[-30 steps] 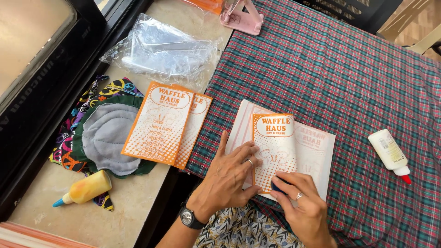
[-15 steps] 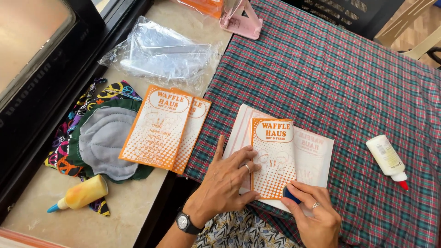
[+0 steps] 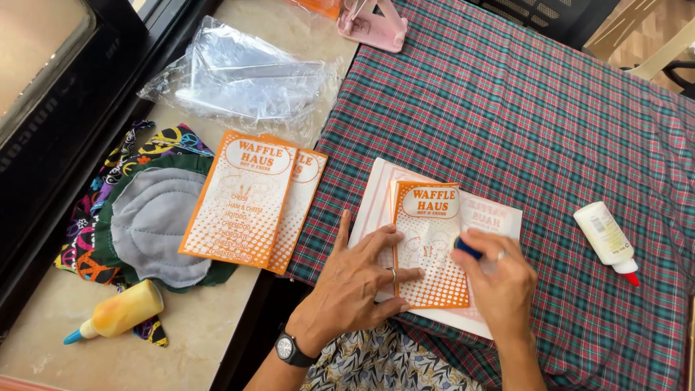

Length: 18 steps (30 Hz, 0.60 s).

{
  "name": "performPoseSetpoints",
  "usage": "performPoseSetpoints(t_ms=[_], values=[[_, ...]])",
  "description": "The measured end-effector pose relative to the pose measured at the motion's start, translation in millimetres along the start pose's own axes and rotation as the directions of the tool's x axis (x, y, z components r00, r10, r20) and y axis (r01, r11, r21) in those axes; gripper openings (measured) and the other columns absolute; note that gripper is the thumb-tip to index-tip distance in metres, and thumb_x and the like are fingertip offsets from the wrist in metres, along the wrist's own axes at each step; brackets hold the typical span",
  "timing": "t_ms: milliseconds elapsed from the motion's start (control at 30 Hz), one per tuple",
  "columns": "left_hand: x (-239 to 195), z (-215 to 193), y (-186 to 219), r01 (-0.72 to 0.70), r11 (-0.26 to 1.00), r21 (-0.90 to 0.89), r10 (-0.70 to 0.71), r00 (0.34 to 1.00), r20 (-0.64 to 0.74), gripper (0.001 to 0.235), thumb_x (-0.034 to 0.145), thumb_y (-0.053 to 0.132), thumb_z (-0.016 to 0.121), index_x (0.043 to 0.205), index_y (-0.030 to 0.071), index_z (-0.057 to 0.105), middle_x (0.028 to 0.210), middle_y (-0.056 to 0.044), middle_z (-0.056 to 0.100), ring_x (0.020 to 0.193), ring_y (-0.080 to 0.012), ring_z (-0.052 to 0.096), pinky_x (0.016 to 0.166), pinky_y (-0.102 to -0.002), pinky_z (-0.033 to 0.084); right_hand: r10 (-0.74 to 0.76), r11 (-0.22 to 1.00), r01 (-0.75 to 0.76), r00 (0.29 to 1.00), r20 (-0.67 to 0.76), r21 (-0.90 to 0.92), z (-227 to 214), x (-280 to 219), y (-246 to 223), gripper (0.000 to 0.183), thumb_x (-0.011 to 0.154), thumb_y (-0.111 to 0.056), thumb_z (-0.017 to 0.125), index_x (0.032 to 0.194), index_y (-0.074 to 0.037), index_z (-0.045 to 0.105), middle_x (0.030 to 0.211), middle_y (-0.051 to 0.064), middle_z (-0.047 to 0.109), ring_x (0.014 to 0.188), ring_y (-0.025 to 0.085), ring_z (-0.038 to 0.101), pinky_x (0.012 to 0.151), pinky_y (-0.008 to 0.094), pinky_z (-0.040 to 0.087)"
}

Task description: Folding and stacking paper waffle sleeves on a table using a small plastic cap to press the folds.

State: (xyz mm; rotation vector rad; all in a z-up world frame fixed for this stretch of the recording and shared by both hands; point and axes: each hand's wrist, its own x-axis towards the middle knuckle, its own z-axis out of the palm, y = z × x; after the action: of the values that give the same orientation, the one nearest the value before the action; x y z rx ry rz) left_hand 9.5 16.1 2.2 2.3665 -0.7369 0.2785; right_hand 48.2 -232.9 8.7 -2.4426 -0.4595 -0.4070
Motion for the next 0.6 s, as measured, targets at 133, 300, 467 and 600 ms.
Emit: performPoseSetpoints(t_ms=[133, 300, 467, 600], values=[[-1, 0, 1, 0.004, 0.999, -0.052, -0.004, 1.0, -0.008, 0.045, 0.075, 0.044, 0.077, 0.118, 0.033, 0.077, 0.135, -0.017, 0.054, 0.134, -0.0268, 0.052, 0.116, -0.079, 0.007, -0.007, 0.999, 0.008, 1.0, 0.013, -0.044, 13, 42, 6, 0.029, 0.08, -0.006, 0.088, 0.106, -0.001, 0.076, 0.108, 0.013, 0.076, 0.101, 0.026, 0.071, 0.094, 0.039, 0.054], [-1, 0, 1, -0.009, 1.0, -0.025, 0.009, 1.0, 0.009, 0.044, 0.08, 0.046, 0.073, 0.121, 0.03, 0.076, 0.139, -0.021, 0.052, 0.139, -0.0287, 0.047, 0.118, -0.077, 0.008, -0.022, 0.999, 0.023, 0.999, 0.025, -0.042, 28, 78, 15, 0.03, 0.082, -0.008, 0.089, 0.108, -0.002, 0.077, 0.101, 0.012, 0.073, 0.097, 0.025, 0.069, 0.079, 0.036, 0.058], [-3, 2, 3, 0.026, 1.0, 0.004, -0.027, 0.999, 0.031, 0.05, 0.075, 0.046, 0.074, 0.123, 0.033, 0.072, 0.151, -0.011, 0.052, 0.148, -0.0375, 0.038, 0.116, -0.08, 0.006, -0.014, 0.991, 0.03, 0.992, 0.122, -0.129, 26, 70, 14, 0.033, 0.086, -0.013, 0.083, 0.115, -0.002, 0.073, 0.113, 0.015, 0.073, 0.105, 0.031, 0.063, 0.087, 0.044, 0.054], [-2, 1, 4, 0.053, 0.998, -0.022, -0.053, 0.998, 0.028, 0.048, 0.076, 0.049, 0.075, 0.121, 0.034, 0.072, 0.152, -0.011, 0.05, 0.149, -0.0372, 0.036, 0.116, -0.079, 0.006, 0.043, 0.994, -0.022, 0.982, 0.187, -0.109, 1, 2, -10, 0.03, 0.086, -0.017, 0.077, 0.114, -0.006, 0.072, 0.118, 0.019, 0.072, 0.111, 0.032, 0.066, 0.093, 0.045, 0.058]])
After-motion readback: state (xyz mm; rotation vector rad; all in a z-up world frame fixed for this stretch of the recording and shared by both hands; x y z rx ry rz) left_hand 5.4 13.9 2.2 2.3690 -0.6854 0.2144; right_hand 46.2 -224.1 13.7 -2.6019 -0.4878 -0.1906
